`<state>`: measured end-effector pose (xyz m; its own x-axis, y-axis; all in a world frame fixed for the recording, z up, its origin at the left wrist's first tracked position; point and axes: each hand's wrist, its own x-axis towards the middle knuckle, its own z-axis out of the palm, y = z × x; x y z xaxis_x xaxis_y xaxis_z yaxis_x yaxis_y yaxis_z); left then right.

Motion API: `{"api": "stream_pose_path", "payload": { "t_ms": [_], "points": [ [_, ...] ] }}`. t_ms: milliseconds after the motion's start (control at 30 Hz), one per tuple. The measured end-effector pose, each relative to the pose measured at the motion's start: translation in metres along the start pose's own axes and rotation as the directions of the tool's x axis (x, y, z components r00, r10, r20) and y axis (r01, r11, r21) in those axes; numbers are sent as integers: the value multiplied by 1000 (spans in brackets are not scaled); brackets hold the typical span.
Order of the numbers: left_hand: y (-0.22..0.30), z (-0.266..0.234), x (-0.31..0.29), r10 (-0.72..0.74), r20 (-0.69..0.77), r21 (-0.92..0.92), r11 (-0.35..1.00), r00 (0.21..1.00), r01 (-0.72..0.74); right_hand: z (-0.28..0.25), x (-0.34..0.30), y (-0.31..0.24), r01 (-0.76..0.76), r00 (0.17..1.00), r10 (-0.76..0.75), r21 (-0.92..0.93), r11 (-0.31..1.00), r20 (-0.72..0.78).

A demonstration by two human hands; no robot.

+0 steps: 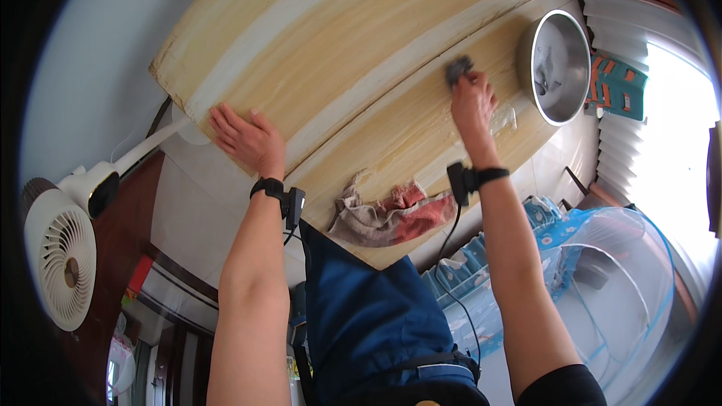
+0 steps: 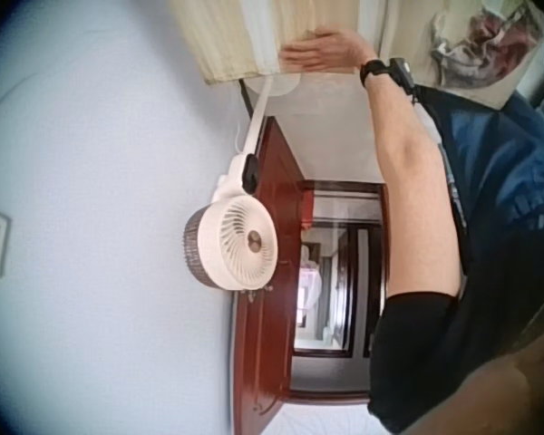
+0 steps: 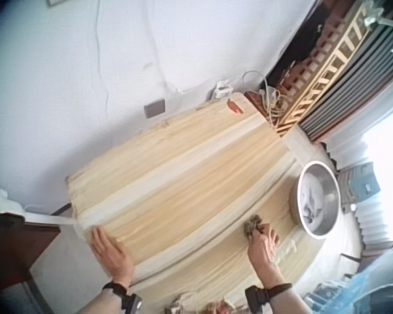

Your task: The person wipes a small blue plastic stool with a cloth, then uses a scouring pad and a cloth to scrub and wipe a wooden table surface using water and a cleaning solution from a yellow bottle.

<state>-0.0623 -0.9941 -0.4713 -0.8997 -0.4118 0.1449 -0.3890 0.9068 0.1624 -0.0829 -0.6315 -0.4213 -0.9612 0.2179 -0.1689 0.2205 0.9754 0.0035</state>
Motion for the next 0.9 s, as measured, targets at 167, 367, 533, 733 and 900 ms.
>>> {"api": "stream_pose_path", "payload": {
  "t_ms": [167,367,533,733,900],
  "points": [
    [4,3,4,-2,-28,-22,1000,1000,1,15,-17,-64,113,994,-112,68,991,-18],
    [2,3,-1,-24,-17,-24,999,1000,23,0,-90,-109,556,813,-573,154,817,108],
    [-1,5,0,4,-31,-19,1000,1000,-4,6,-24,-56,248,963,-237,82,965,-124],
    [0,4,-2,-15,-24,-11,1000,1000,15,6,-83,-115,467,880,-476,198,862,-7],
    [-3,7,-2,-17,-12,-14,1000,1000,16,5,-105,-128,575,795,-605,250,779,55]
  ]
}}
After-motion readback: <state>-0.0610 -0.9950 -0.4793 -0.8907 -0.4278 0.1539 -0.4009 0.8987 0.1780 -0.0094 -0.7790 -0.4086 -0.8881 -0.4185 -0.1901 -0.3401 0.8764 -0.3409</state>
